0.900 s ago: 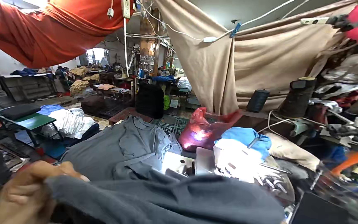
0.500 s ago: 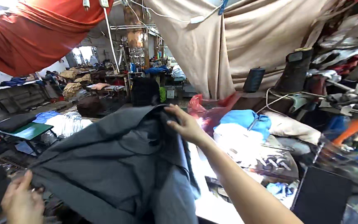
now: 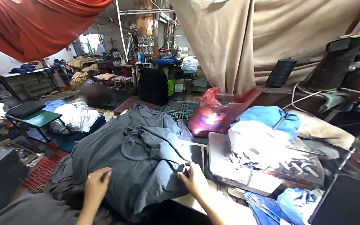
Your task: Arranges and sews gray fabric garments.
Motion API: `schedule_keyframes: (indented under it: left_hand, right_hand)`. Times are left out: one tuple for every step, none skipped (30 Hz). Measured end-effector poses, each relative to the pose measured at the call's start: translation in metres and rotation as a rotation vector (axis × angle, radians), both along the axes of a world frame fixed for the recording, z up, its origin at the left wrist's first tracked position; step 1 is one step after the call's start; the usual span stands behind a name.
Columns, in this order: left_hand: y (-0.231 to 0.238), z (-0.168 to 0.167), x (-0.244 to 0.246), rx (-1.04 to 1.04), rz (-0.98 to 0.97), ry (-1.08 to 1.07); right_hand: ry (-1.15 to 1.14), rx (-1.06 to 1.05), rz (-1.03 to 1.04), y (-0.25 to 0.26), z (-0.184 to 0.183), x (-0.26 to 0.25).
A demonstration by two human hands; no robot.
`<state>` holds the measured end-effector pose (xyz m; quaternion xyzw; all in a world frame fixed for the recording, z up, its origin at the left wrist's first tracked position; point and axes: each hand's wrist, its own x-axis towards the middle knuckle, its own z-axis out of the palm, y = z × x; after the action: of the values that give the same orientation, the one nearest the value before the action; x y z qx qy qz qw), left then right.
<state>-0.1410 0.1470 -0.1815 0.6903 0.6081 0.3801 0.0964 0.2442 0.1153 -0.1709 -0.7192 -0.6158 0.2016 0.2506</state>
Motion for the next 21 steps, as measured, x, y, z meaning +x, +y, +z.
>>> schedule_keyframes:
  left_hand:
    - [0.006,-0.001,0.019,0.022,-0.075,0.069]
    - [0.012,0.0,0.036,0.012,-0.14,0.129]
    - [0.018,0.001,0.052,-0.001,-0.191,0.175]
    - [0.026,0.003,0.066,0.001,-0.226,0.198]
    - [0.032,0.006,0.08,-0.019,-0.246,0.211]
    - [0.037,0.011,0.09,-0.07,-0.256,0.236]
    - [0.041,0.017,0.098,-0.151,-0.263,0.281]
    - [0.045,0.024,0.105,-0.246,-0.267,0.336]
    - [0.049,0.028,0.11,-0.32,-0.273,0.373]
    - [0.052,0.031,0.112,-0.365,-0.281,0.396]
    - [0.053,0.034,0.112,-0.389,-0.295,0.416]
    - [0.055,0.039,0.11,-0.4,-0.322,0.424]
    - [0.056,0.045,0.106,-0.399,-0.358,0.409]
    - [0.056,0.051,0.1,-0.392,-0.388,0.37]
    - [0.054,0.057,0.091,-0.37,-0.407,0.319]
    - [0.052,0.061,0.08,-0.332,-0.418,0.256]
    - [0.049,0.065,0.069,-0.292,-0.418,0.197]
    - [0.046,0.067,0.056,-0.255,-0.405,0.152]
    - [0.044,0.068,0.043,-0.229,-0.378,0.123]
    - [0.042,0.069,0.031,-0.212,-0.337,0.106]
    - [0.041,0.067,0.019,-0.202,-0.283,0.098]
  right_hand:
    - [-0.058,-0.075,-0.002,-0.002,-0.005,-0.001]
    - [-0.098,-0.137,0.007,-0.005,-0.01,-0.003]
    - [-0.118,-0.143,0.006,-0.009,-0.014,-0.004]
    - [-0.131,-0.064,-0.014,-0.015,-0.015,-0.003]
    - [-0.144,0.088,-0.046,-0.023,-0.015,0.0]
    - [-0.159,0.249,-0.078,-0.03,-0.016,0.005]
    - [-0.186,0.417,-0.119,-0.036,-0.017,0.012]
    - [-0.215,0.543,-0.171,-0.042,-0.019,0.021]
    - [-0.229,0.608,-0.223,-0.049,-0.021,0.03]
    - [-0.216,0.607,-0.258,-0.058,-0.023,0.04]
    - [-0.198,0.572,-0.285,-0.066,-0.028,0.051]
    - [-0.181,0.517,-0.311,-0.074,-0.033,0.062]
    - [-0.17,0.466,-0.349,-0.08,-0.038,0.071]
    - [-0.163,0.419,-0.386,-0.085,-0.042,0.077]
    - [-0.163,0.392,-0.418,-0.089,-0.046,0.082]
    - [-0.174,0.399,-0.438,-0.09,-0.051,0.086]
    - [-0.179,0.404,-0.442,-0.089,-0.054,0.088]
    - [-0.183,0.397,-0.435,-0.088,-0.054,0.089]
    - [-0.187,0.369,-0.427,-0.087,-0.053,0.088]
    - [-0.184,0.324,-0.426,-0.086,-0.051,0.088]
    - [-0.187,0.29,-0.431,-0.086,-0.05,0.087]
